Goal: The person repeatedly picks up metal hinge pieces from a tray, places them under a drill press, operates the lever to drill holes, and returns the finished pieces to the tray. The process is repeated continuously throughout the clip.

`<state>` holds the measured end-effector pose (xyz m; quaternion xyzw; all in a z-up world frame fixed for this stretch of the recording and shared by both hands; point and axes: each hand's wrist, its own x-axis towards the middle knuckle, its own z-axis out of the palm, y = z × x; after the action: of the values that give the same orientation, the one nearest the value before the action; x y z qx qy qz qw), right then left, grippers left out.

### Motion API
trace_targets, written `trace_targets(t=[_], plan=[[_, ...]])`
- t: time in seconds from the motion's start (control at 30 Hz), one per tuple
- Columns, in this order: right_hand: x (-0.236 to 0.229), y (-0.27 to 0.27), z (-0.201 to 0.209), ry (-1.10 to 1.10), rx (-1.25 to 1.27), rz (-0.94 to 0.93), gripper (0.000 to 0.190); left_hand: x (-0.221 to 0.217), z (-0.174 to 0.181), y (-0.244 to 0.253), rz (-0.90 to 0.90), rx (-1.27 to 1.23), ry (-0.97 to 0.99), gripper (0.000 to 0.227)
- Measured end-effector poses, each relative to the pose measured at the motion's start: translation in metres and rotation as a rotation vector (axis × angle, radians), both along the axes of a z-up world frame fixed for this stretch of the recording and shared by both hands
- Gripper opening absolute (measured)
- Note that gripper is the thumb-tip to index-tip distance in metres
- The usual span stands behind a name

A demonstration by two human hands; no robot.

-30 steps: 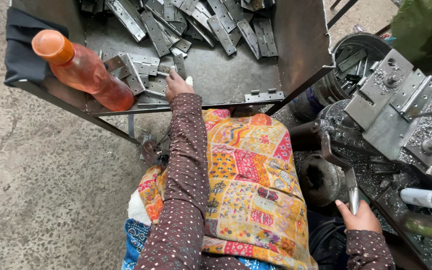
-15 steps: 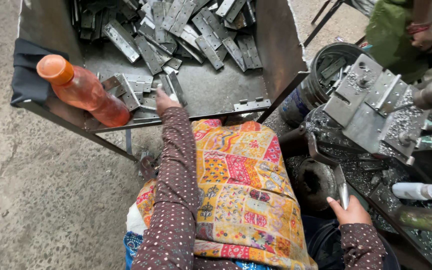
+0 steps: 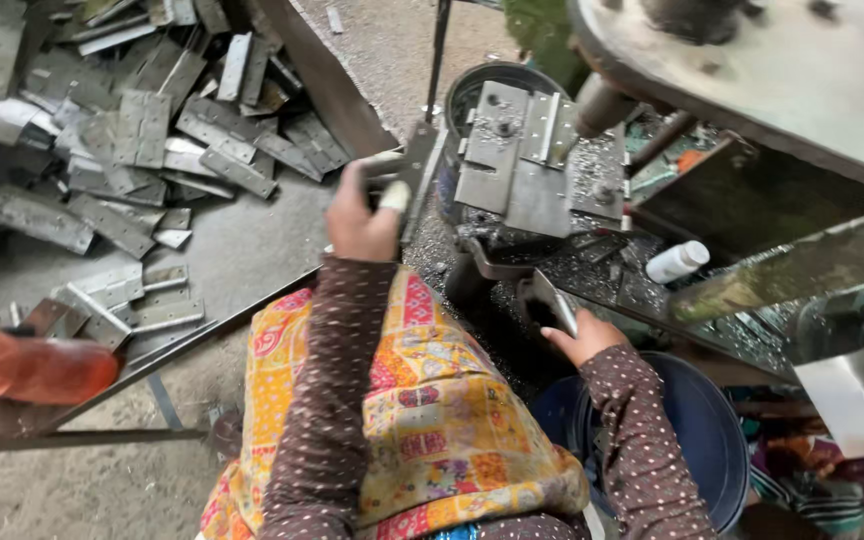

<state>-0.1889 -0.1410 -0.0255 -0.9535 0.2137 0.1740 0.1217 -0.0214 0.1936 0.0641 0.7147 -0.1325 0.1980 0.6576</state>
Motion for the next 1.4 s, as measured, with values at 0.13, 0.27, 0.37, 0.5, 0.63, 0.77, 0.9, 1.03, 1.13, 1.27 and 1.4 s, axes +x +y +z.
trace_targets(t=[0.13, 0.27, 0.37, 0.5, 0.63, 0.77, 0.9, 1.03, 1.13, 1.27, 1.4], plan=[[-0.007, 0.012, 0.014, -0.002, 0.009, -0.021, 0.071, -0.005, 0.002, -0.093, 0.119, 0.694, 0.018, 0.034], [0.001, 0.012, 0.020, 0.011, -0.016, 0.020, 0.072, -0.032, -0.023, -0.142, 0.144, 1.100, -0.216, 0.064], [-0.001, 0.013, 0.014, -0.014, 0.025, -0.010, 0.068, -0.053, -0.042, -0.159, 0.001, 1.131, -0.178, 0.057], [-0.003, 0.009, 0.006, -0.048, -0.012, 0.011, 0.066, -0.034, -0.046, -0.171, -0.003, 1.137, -0.161, 0.043], [-0.010, 0.004, -0.018, -0.083, -0.023, -0.001, 0.064, -0.014, -0.039, -0.178, -0.025, 1.076, -0.082, 0.033], [-0.030, 0.019, -0.073, 0.071, 0.101, -0.153, 0.062, -0.010, -0.032, -0.174, -0.062, 1.068, -0.066, 0.034], [-0.045, 0.025, -0.102, -0.052, -0.050, -0.058, 0.063, -0.010, -0.030, -0.170, -0.062, 1.094, -0.074, 0.036], [-0.024, 0.007, -0.069, -0.032, 0.031, -0.077, 0.069, -0.007, -0.031, -0.173, -0.211, 1.167, 0.044, 0.037], [-0.001, -0.006, -0.034, -0.034, -0.031, -0.016, 0.067, 0.004, -0.035, -0.178, -0.132, 1.327, -0.090, 0.039], [-0.010, -0.001, -0.026, -0.029, -0.023, -0.017, 0.064, 0.022, -0.041, -0.193, -0.218, 1.259, 0.055, 0.040], [-0.023, 0.015, -0.043, -0.037, 0.014, -0.089, 0.059, 0.031, -0.039, -0.195, -0.221, 1.237, 0.058, 0.042]])
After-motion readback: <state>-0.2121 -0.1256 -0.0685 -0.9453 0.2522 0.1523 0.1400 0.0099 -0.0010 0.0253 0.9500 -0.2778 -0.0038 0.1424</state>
